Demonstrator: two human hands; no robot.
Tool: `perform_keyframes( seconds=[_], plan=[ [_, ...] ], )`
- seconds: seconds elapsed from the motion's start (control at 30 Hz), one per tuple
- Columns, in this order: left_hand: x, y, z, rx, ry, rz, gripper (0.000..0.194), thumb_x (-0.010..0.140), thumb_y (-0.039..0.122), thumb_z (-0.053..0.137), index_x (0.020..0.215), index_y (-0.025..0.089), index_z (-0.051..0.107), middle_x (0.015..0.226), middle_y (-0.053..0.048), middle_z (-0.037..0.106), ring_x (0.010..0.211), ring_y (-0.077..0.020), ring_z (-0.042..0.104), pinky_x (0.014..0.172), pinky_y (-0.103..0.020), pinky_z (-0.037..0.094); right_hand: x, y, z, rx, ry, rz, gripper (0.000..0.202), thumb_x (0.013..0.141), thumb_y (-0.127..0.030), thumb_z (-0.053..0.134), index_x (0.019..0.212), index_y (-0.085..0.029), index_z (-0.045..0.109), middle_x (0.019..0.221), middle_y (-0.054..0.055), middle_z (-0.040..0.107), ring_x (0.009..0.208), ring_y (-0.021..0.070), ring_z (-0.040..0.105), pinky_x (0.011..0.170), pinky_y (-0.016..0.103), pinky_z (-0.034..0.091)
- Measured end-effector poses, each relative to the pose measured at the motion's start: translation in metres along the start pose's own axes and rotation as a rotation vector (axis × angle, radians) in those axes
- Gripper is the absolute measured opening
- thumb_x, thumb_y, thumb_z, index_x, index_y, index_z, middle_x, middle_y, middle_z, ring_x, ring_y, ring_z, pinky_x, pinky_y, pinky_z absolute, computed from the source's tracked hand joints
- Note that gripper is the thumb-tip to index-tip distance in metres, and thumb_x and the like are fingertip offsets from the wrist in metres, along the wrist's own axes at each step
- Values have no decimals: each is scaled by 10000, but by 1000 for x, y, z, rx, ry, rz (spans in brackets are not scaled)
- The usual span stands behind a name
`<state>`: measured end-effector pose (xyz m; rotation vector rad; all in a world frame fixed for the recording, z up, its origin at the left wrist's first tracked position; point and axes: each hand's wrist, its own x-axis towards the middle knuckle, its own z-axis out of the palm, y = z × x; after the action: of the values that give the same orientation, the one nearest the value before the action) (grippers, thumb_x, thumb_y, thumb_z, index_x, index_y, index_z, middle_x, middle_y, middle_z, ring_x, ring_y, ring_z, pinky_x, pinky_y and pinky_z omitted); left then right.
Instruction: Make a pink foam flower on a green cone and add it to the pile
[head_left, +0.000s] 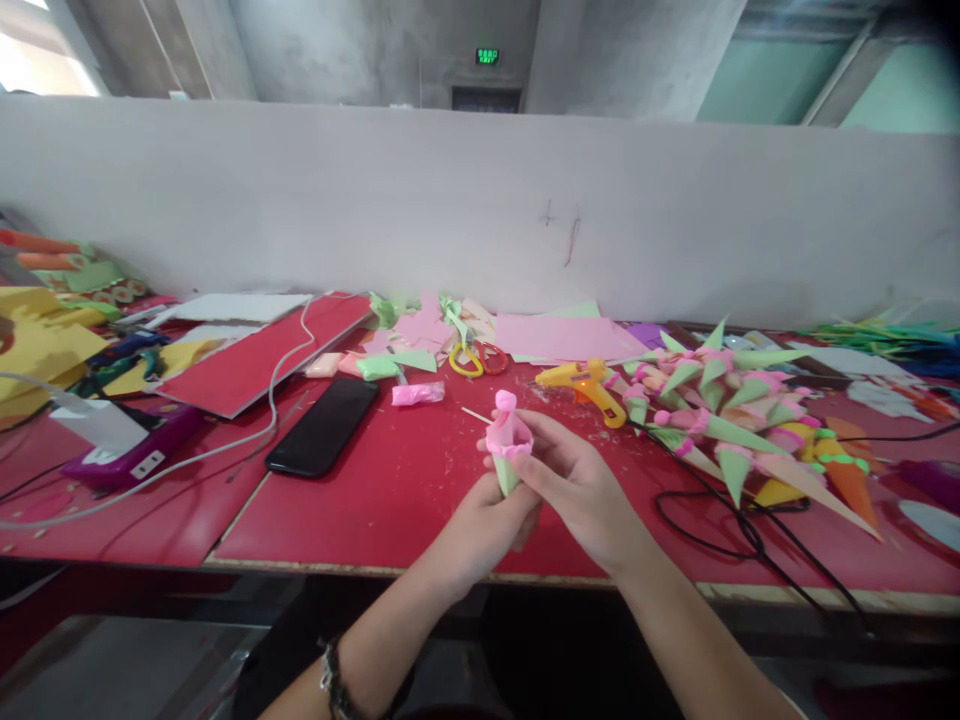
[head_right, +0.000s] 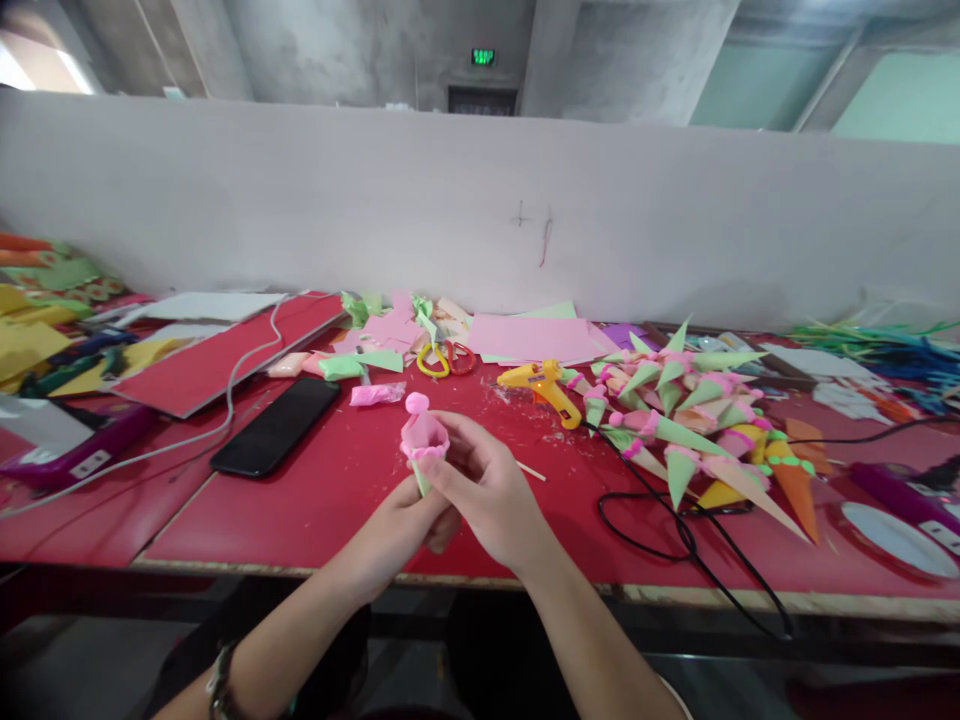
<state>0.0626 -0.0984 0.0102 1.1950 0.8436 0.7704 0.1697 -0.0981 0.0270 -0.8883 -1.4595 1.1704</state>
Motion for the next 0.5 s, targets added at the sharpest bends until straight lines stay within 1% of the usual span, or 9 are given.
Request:
perform_keyframes(
  seconds=[0.13,0.2,0.3,0.37,0.43,0.5],
  plan=[
    [1,-1,-2,30,13,7,420,746,530,423,542,183,302,455,78,281,425,-47,243,439,-222,187,0,0,0,-5,34,-8,267,763,-276,566,1023,-219,536,908,25,635,782,128,598,677,247,501],
    [1,-2,-3,54,18,16,415,755,516,422,543,179,307,468,76,283,435,-49,247,444,-221,188,0,0,0,14,37,-3,278,760,-278,570,1029,-218,535,902,28,635,761,125,599,663,244,503],
    [1,-2,-4,85,27,47,370,777,443,432,547,171,333,493,64,312,466,-56,268,459,-210,217,0,-1,-1,55,-4,-6,329,751,-287,582,1068,-222,519,945,39,625,799,133,600,713,267,502],
    [2,-3,-5,120,38,124,280,775,338,458,570,160,391,549,41,392,525,-72,346,500,-200,278,-1,-2,-2,59,-76,-16,363,736,-297,597,1082,-222,512,986,49,611,850,146,592,754,288,491],
    [3,-4,-6,163,27,260,148,741,212,482,606,154,464,643,15,472,628,-99,430,573,-202,337,-3,-5,-2,23,-145,-47,384,711,-300,623,1074,-224,522,1001,52,600,896,162,575,777,302,479],
    [2,-3,-8,167,5,372,53,679,120,510,647,160,523,694,6,501,702,-123,468,626,-212,365,-4,-9,-3,-48,-206,-90,367,683,-287,652,1031,-225,551,966,42,606,893,168,570,773,302,474]
  ],
)
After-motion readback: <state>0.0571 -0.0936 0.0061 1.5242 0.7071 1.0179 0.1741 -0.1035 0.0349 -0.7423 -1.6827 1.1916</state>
